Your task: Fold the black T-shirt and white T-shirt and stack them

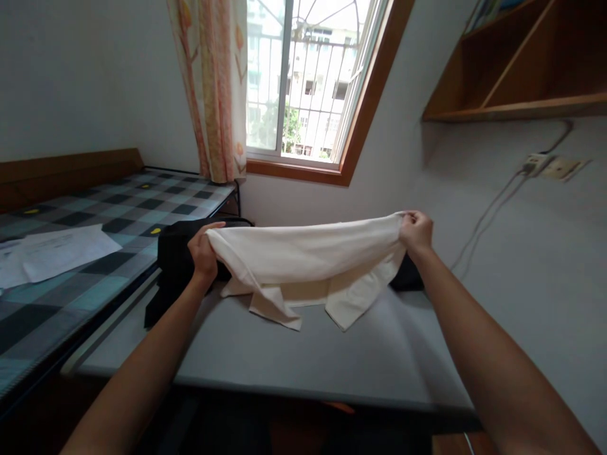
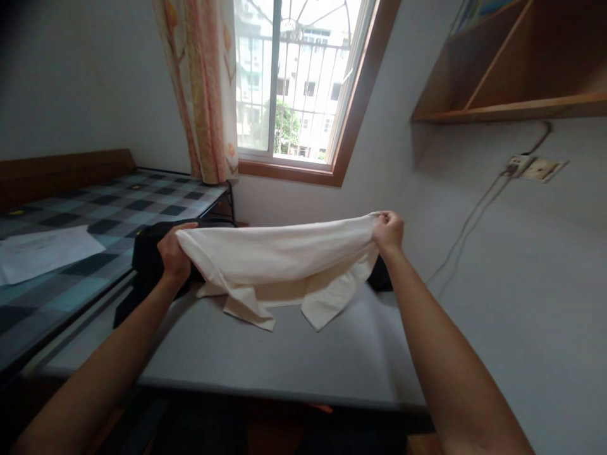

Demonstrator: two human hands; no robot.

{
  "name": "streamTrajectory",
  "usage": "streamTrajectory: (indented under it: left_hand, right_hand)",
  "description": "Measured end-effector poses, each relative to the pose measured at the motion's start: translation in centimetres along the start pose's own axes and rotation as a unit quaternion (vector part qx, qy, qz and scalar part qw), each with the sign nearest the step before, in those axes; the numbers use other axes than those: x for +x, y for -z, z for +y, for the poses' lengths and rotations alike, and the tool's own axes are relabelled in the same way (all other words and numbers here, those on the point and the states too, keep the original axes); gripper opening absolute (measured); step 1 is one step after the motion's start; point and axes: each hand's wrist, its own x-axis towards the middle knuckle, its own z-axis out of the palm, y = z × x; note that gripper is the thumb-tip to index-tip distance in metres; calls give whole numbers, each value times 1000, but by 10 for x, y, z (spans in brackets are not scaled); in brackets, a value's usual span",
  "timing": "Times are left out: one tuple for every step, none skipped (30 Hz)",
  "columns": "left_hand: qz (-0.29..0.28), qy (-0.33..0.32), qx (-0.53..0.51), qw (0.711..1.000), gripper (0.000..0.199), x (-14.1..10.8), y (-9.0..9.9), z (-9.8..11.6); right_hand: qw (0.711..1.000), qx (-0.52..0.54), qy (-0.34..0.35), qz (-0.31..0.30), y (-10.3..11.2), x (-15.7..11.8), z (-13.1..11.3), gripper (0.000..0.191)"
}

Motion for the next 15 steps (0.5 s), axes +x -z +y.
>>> streamTrajectory:
  left_hand:
    - [-52,22,3,998,42,-2,0,1]
    - [-117,50,9,992,47,-4,0,3]
    - [-187,83,18,979,53,-6,0,4]
    - [-262,119,30,957,59,-8,-1,6]
    - [-338,153,48,927,65,-10,-2,7]
    - [-408,176,71,893,71,-12,-4,7]
    - [-464,183,100,861,74,-14,-5,7]
    - [-511,174,134,831,74,-18,-7,7]
    - [-548,155,171,804,71,-21,-8,7]
    - [-573,130,207,782,69,-25,-8,8]
    - [-590,104,237,765,68,-29,-8,9]
    - [-599,80,261,753,71,-32,-8,10]
    - [-603,58,280,745,73,-35,-7,12]
    - [-602,38,298,740,72,-38,-6,14]
    - [-598,21,312,738,67,-39,-6,16]
  right_hand:
    - [997,-43,4,-64,1,-7,-1,31]
    - [986,-74,20,-148,1,-15,-2,35]
    - [965,-92,43,-241,1,-24,-4,38]
    - [933,-111,79,-332,0,-34,-6,42]
    - [895,-136,115,-410,-2,-43,-8,46]
    - [855,-169,144,-469,-4,-53,-10,52]
    - [819,-207,162,-510,-7,-64,-12,59]
    - [788,-244,170,-539,-9,-74,-13,68]
    - [763,-277,172,-558,-12,-83,-14,76]
    - [747,-309,172,-563,-14,-92,-15,80]
    - [738,-337,179,-556,-17,-100,-16,78]
    - [735,-362,196,-538,-18,-107,-17,71]
    - [736,-385,224,-510,-20,-112,-18,59]
    - [736,-401,263,-479,-20,-117,-20,44]
    - [733,-408,306,-450,-21,-120,-22,30]
